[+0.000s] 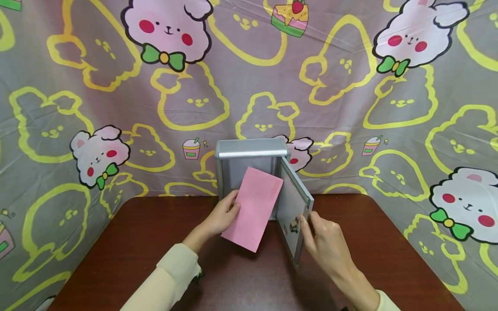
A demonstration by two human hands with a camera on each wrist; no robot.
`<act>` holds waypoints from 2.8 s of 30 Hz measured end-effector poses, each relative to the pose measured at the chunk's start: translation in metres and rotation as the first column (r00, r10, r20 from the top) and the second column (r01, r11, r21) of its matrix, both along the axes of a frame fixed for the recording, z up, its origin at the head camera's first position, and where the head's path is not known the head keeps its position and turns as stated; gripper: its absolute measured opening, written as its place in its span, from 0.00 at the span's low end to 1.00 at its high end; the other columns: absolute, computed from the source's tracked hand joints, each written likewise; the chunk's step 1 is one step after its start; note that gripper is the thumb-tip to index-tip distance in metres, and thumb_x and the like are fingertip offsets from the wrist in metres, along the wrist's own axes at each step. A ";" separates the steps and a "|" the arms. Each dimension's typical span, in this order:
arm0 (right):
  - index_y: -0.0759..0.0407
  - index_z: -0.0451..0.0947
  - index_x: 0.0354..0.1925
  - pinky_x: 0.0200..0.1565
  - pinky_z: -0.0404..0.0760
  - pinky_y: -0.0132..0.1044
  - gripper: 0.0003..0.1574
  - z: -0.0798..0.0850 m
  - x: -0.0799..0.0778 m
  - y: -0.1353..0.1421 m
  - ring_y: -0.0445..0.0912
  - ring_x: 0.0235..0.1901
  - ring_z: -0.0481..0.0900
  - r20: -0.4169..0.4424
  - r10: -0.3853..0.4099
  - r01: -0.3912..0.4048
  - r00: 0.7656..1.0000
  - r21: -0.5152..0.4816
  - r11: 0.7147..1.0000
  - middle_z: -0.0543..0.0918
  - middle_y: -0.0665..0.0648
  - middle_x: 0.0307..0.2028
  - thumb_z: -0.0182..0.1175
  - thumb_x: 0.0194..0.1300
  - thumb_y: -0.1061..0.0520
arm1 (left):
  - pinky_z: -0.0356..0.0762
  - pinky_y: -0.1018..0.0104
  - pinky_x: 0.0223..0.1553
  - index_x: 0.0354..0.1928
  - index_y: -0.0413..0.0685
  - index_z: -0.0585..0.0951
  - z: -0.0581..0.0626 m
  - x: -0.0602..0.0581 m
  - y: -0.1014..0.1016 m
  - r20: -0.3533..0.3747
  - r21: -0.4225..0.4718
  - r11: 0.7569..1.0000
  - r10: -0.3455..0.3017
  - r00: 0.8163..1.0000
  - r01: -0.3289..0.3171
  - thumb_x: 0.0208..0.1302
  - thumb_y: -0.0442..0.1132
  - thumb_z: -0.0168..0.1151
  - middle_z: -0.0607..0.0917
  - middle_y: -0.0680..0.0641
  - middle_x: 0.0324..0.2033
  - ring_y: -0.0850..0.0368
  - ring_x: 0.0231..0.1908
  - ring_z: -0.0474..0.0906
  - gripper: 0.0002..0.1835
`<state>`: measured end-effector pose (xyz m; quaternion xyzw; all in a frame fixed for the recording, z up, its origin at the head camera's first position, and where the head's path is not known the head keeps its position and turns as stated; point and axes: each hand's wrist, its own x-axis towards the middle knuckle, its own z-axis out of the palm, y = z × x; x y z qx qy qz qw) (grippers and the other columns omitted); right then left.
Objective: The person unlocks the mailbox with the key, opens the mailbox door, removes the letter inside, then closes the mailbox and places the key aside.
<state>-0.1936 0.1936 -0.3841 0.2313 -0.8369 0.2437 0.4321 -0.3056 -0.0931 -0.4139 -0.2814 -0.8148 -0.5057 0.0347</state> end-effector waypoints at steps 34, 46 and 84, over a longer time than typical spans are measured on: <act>0.55 0.73 0.27 0.18 0.59 0.25 0.14 -0.003 -0.001 0.000 0.34 0.17 0.61 -0.013 0.001 -0.001 1.000 0.003 1.000 0.64 0.40 0.16 0.66 0.65 0.66 | 0.71 0.44 0.66 0.72 0.39 0.71 0.000 0.008 -0.017 -0.055 -0.337 0.935 -0.140 0.989 0.113 0.74 0.27 0.49 0.77 0.38 0.66 0.44 0.66 0.73 0.26; 0.54 0.73 0.27 0.18 0.58 0.25 0.14 -0.004 -0.001 0.000 0.34 0.17 0.60 -0.006 0.006 -0.006 1.000 -0.003 1.000 0.63 0.40 0.16 0.65 0.65 0.66 | 0.72 0.43 0.65 0.71 0.36 0.71 -0.008 0.010 -0.012 -0.107 -0.439 0.891 -0.180 0.978 0.116 0.72 0.23 0.46 0.78 0.35 0.65 0.42 0.66 0.74 0.26; 0.56 0.73 0.28 0.17 0.60 0.24 0.13 -0.003 -0.003 -0.004 0.33 0.16 0.61 0.014 -0.002 0.003 1.000 -0.004 1.000 0.64 0.40 0.16 0.65 0.65 0.67 | 0.79 0.58 0.54 0.54 0.44 0.83 -0.038 0.008 0.012 -0.027 -0.593 0.789 -0.223 0.975 0.164 0.71 0.27 0.57 0.85 0.48 0.46 0.58 0.44 0.77 0.14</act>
